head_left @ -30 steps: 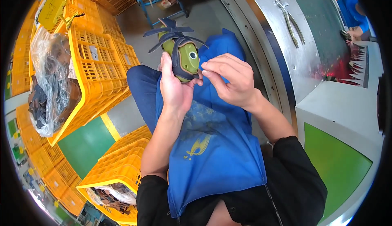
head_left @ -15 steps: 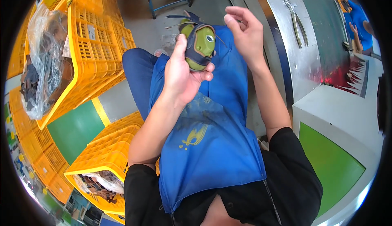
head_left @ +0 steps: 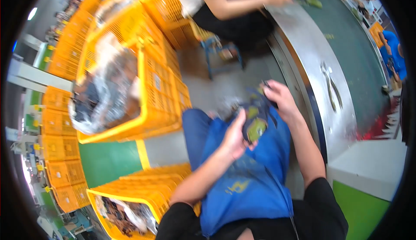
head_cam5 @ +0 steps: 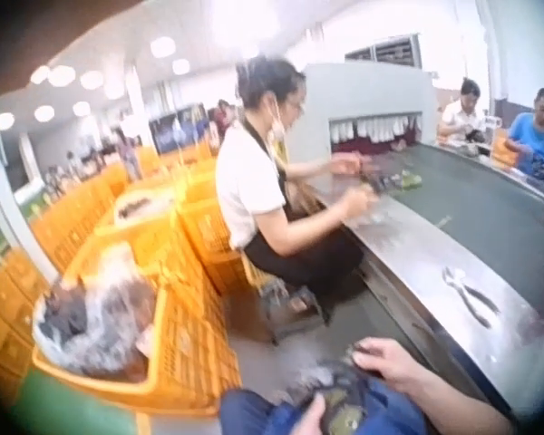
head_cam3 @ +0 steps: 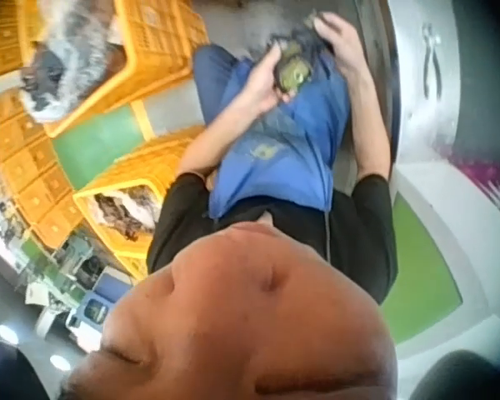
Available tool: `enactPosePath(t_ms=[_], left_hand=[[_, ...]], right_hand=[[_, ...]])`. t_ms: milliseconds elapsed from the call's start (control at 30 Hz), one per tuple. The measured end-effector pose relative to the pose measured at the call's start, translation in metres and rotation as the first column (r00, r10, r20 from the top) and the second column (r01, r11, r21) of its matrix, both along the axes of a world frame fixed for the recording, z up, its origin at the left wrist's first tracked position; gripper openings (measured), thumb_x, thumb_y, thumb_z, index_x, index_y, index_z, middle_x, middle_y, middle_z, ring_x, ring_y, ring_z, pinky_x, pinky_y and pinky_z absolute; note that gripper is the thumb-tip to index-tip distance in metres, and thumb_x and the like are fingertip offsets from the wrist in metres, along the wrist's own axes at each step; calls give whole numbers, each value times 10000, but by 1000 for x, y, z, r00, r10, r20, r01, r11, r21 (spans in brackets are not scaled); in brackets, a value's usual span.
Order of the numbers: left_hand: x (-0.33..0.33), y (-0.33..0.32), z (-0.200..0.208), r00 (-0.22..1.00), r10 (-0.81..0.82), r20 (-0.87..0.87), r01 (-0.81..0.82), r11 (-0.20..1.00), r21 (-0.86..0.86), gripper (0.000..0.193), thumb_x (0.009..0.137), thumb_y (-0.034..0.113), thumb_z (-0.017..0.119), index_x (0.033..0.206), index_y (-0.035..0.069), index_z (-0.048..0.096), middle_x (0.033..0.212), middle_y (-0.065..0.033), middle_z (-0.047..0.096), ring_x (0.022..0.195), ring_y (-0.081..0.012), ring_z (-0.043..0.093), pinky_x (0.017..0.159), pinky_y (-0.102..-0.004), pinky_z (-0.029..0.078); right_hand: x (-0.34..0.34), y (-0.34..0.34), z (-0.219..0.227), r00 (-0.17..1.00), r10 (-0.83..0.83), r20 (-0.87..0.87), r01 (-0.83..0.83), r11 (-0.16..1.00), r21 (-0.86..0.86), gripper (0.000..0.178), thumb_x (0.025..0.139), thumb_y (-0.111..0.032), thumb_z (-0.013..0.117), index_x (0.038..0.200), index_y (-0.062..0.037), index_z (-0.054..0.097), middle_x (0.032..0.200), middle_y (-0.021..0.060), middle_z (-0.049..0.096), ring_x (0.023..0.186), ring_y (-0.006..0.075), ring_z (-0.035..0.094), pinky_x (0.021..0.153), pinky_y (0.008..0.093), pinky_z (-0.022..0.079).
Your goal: Assembling shoe components by pulling and securing the upper material onto a last using pliers.
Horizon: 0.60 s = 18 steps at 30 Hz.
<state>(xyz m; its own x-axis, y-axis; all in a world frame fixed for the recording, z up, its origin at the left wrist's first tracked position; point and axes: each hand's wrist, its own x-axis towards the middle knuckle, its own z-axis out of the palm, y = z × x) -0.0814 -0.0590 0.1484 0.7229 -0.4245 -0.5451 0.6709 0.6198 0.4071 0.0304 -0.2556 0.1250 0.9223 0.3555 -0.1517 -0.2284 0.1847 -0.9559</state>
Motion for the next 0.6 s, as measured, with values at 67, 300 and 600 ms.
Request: enactPosePath(t_ms=[67, 300, 600], left_hand=[[-5, -4, -11, 994, 104, -24, -102, 991, 82, 614, 1044, 693, 379, 1314, 163, 533, 1009, -123, 703, 562, -222, 616, 404, -311, 422], [14, 10, -14, 960, 89, 264, -102, 994, 36, 631, 1107, 574, 335, 1410, 33, 453, 1233, -229, 671, 742, -213, 711, 620, -328, 589], [-1, 34, -120, 998, 40, 53, -56, 927, 371, 455, 1111, 419, 478, 1370, 46, 516, 1214, -174, 677, 838, -219, 718, 727, -330, 607]], right_hand=[[-7, 5, 22, 991, -93, 98, 98, 994, -47, 230, 932, -126, 767, 1124, -28, 690, 1003, -4, 686, 937, 91, 627, 869, 272, 509], [35, -41, 56, 844, -467, 263, 470, 881, 57, 177, 946, -86, 745, 1107, -42, 686, 994, -4, 698, 902, 79, 635, 860, 244, 511], [174, -277, 77, 121, -992, -20, 855, 94, 509, 303, 981, -256, 750, 1110, -1, 650, 1092, 118, 697, 921, 230, 714, 745, 388, 651]])
